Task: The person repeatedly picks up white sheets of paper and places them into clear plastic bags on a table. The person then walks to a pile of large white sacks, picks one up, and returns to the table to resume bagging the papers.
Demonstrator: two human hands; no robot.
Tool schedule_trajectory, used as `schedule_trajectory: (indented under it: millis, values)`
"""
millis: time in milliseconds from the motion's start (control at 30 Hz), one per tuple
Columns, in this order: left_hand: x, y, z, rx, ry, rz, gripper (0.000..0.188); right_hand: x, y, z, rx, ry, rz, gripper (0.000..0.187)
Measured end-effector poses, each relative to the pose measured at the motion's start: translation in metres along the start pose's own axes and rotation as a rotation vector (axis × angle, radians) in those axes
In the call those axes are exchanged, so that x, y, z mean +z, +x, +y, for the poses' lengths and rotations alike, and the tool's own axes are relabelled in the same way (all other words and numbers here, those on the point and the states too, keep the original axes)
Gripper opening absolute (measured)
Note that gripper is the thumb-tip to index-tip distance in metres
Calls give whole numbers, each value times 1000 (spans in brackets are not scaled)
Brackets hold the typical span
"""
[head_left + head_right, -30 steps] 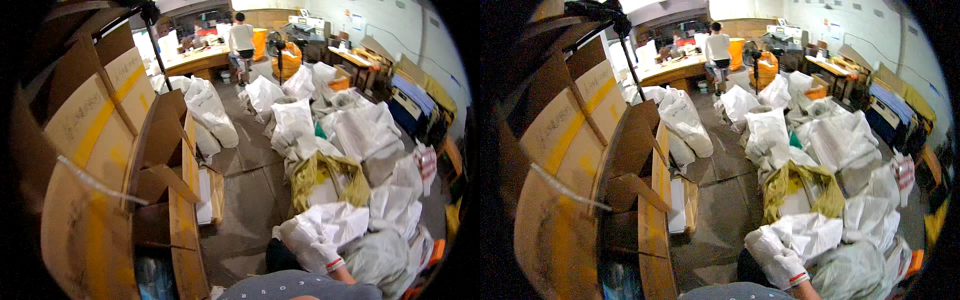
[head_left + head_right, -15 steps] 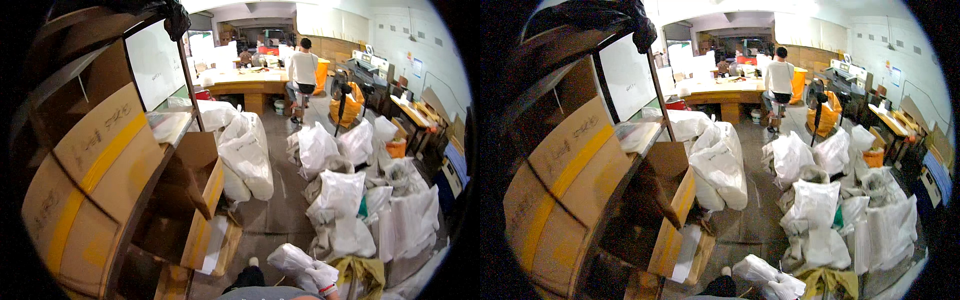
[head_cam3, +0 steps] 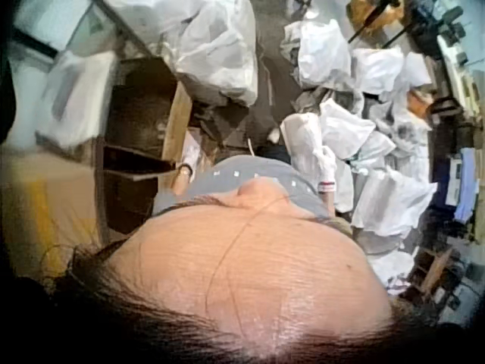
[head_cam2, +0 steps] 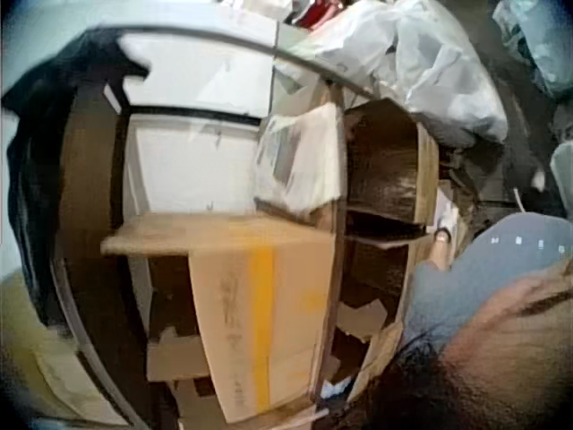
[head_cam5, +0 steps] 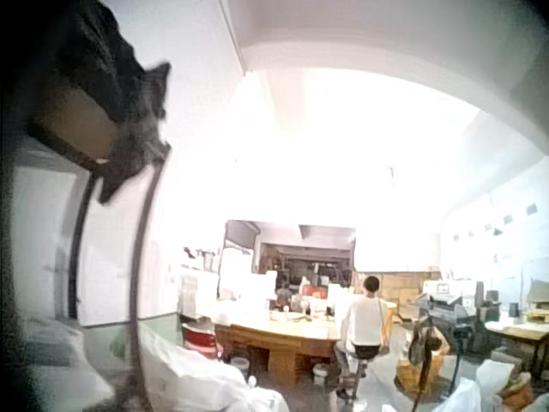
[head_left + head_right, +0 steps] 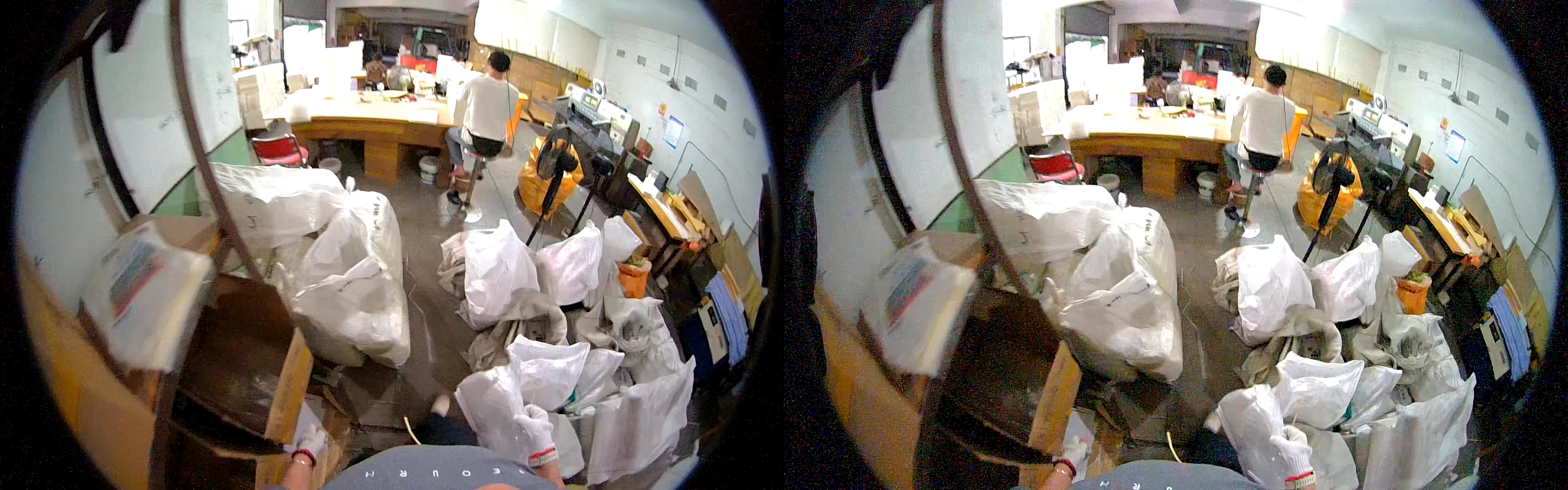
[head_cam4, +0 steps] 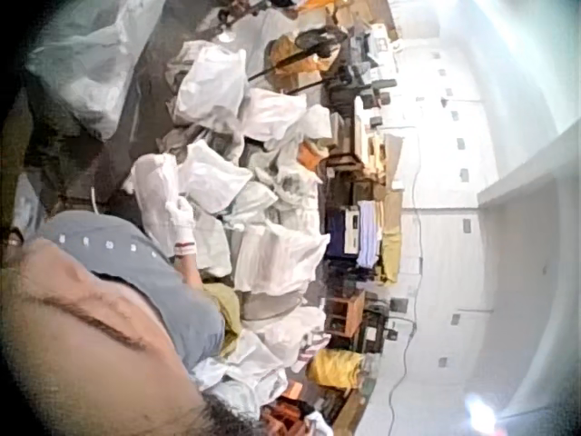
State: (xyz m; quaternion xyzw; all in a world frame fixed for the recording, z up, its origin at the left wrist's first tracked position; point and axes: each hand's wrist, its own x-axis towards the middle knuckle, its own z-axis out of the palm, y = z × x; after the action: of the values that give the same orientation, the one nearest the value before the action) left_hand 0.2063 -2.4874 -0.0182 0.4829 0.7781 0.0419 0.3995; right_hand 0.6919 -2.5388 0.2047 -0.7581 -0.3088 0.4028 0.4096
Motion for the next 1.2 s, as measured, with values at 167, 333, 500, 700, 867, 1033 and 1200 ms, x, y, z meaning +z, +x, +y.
schedule_trajectory:
  millis: [167, 333, 500, 700, 867, 1033, 1200]
  values:
    - [-1, 88, 98, -91, -178, 63, 41, -8, 140, -34, -66, 69, -55, 7]
    - [26, 94, 162, 525, 801, -303, 21, 1, 275, -97, 19, -11, -177, 16]
    - [55, 86, 199, -180, 157, -437, 42, 9, 400, -165, -8, -11, -198, 14]
    - [23, 179, 348, -275, 79, -359, 40, 34, 553, -239, -38, -16, -207, 8]
    - [-17, 300, 459, -167, 15, -221, 39, 53, 640, -297, 4, -23, -238, 14]
    - [-72, 399, 584, -4, -100, 70, 37, 85, 738, -358, 63, -20, -219, 17]
    - [-123, 491, 695, 87, -179, 181, 28, 115, 866, -388, 23, -94, -304, 15]
